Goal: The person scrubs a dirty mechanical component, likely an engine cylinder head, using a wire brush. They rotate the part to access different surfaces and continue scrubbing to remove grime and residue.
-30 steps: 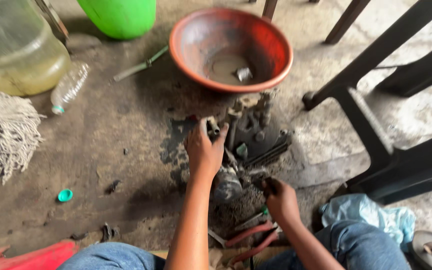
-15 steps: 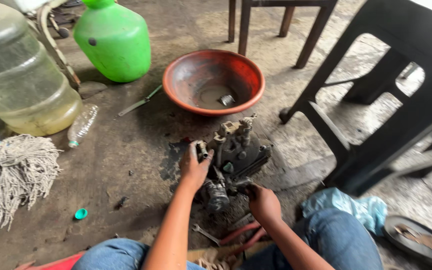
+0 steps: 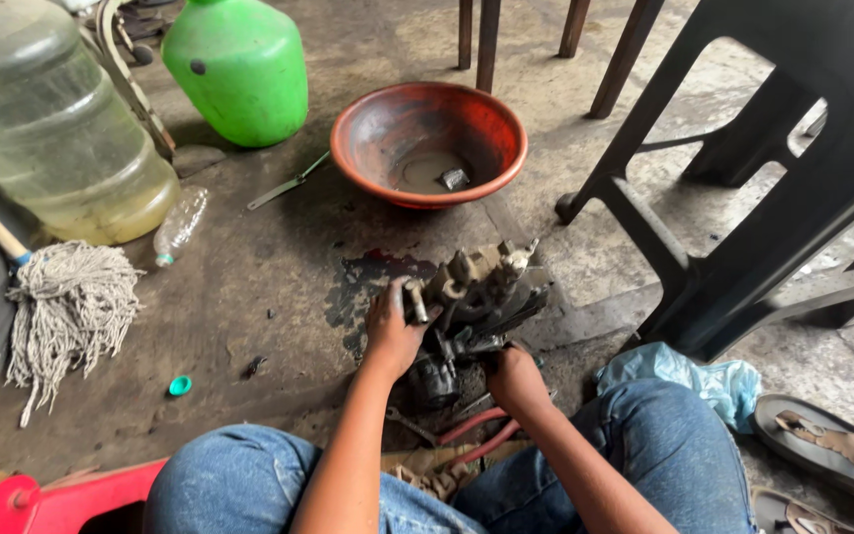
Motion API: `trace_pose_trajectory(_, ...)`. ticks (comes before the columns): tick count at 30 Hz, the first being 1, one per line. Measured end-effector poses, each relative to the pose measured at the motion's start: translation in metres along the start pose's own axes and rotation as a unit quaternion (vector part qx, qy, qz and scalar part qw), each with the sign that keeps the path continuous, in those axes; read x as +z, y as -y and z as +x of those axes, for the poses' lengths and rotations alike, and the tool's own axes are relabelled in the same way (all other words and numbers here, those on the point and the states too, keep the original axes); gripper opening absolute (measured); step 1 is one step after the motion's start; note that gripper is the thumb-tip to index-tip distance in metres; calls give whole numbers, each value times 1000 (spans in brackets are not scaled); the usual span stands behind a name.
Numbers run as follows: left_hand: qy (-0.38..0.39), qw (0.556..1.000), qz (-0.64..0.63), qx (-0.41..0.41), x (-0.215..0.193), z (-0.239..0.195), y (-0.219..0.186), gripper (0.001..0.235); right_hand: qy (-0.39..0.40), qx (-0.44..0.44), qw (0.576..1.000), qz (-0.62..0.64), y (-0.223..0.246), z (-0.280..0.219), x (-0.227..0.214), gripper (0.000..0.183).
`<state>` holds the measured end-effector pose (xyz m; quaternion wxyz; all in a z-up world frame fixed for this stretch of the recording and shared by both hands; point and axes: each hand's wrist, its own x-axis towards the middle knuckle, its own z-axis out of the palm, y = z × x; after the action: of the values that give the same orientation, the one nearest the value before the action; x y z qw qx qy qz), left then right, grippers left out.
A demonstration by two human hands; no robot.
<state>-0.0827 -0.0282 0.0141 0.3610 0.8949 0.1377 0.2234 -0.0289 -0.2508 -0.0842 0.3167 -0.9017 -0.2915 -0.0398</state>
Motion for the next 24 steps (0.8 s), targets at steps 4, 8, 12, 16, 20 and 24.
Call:
trace_pose_trajectory(4,9,1000,2,-17,4,7,2,75,12,70,997,39,10,-7,-15,16)
trace_pose_trajectory(8,-2,1000,-18,-4,8,15,10,71,52,154,985,56,30,-4,-33,19)
trace_pose_trajectory(12,-47,999,19,-6,17,33,16,74,4,86,995,59,37,0,-36,22)
trace_pose_trajectory(16,-7,997,-7,-73,16,40,20,66,30,185,982,14,39,2,-25,22)
trace_pose_trajectory(20,-37,999,-1,-36,18,49,16,76,-85,117,989,29,49,1,-25,19)
trace_pose_trajectory(24,-13,998,13,-67,17,51,17,85,-44,149,987,34,48,8,-28,22)
